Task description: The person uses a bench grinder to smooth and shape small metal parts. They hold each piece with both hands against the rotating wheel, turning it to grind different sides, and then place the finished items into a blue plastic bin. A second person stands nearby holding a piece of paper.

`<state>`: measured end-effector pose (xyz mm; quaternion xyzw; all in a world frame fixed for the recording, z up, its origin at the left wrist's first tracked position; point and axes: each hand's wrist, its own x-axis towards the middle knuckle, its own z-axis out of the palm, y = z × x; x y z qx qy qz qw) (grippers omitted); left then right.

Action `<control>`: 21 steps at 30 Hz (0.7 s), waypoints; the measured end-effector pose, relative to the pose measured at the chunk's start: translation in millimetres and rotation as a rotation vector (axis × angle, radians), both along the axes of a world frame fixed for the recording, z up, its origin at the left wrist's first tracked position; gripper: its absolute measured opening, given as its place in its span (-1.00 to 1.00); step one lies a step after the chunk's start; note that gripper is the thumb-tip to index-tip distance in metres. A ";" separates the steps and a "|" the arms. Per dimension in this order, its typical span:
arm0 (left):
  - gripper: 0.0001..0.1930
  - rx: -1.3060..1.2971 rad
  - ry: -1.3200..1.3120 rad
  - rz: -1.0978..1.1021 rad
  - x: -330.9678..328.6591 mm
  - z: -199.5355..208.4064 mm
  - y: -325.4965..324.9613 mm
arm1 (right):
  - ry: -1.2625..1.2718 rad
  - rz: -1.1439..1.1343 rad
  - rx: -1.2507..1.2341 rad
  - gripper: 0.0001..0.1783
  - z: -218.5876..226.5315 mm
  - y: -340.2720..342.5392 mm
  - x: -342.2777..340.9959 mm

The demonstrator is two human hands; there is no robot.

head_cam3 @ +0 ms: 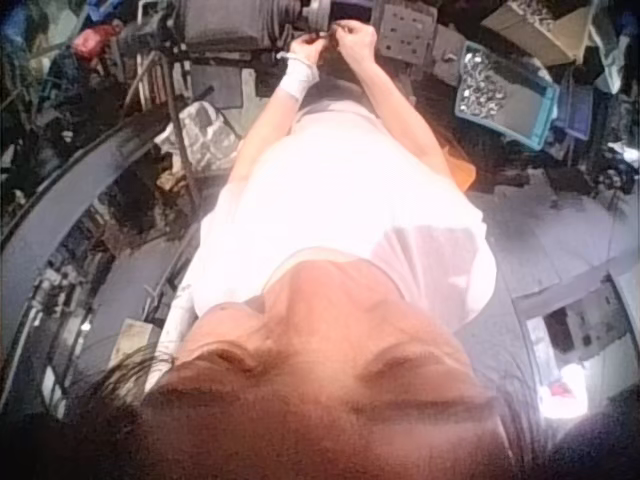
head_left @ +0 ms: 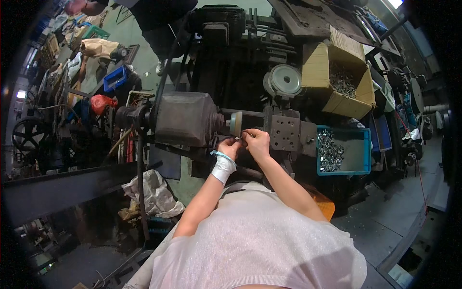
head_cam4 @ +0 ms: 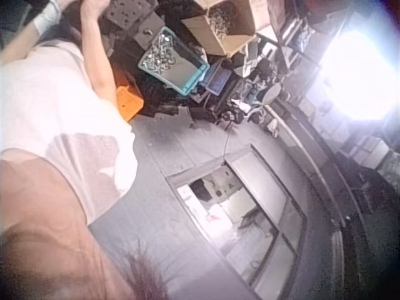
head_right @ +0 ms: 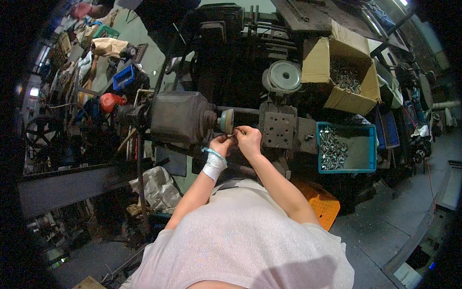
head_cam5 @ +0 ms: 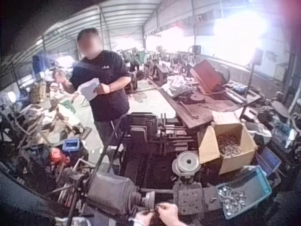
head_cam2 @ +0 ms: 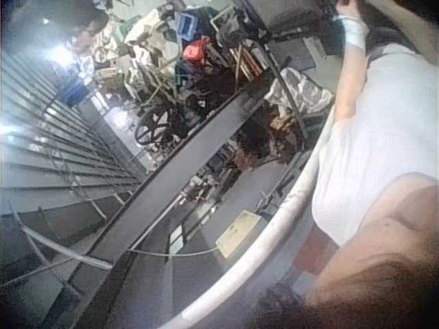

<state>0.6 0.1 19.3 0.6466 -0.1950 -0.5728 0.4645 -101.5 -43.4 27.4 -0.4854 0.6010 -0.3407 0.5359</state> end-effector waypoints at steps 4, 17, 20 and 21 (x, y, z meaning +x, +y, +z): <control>-0.88 -0.043 0.002 0.020 -1.2 -11.2 0.1 | -0.090 -0.061 0.053 -0.86 -2.7 1.3 3.1; -0.73 -0.019 0.464 0.033 10.3 17.5 19.3 | -0.681 -0.101 0.265 -0.88 19.5 10.0 -17.8; -0.64 0.043 0.798 0.104 19.1 6.0 22.8 | -0.948 -0.009 0.519 -0.91 33.3 8.7 -31.0; -0.64 0.042 0.749 0.092 18.0 8.8 23.3 | -0.932 0.110 0.549 -0.92 33.4 7.3 -34.3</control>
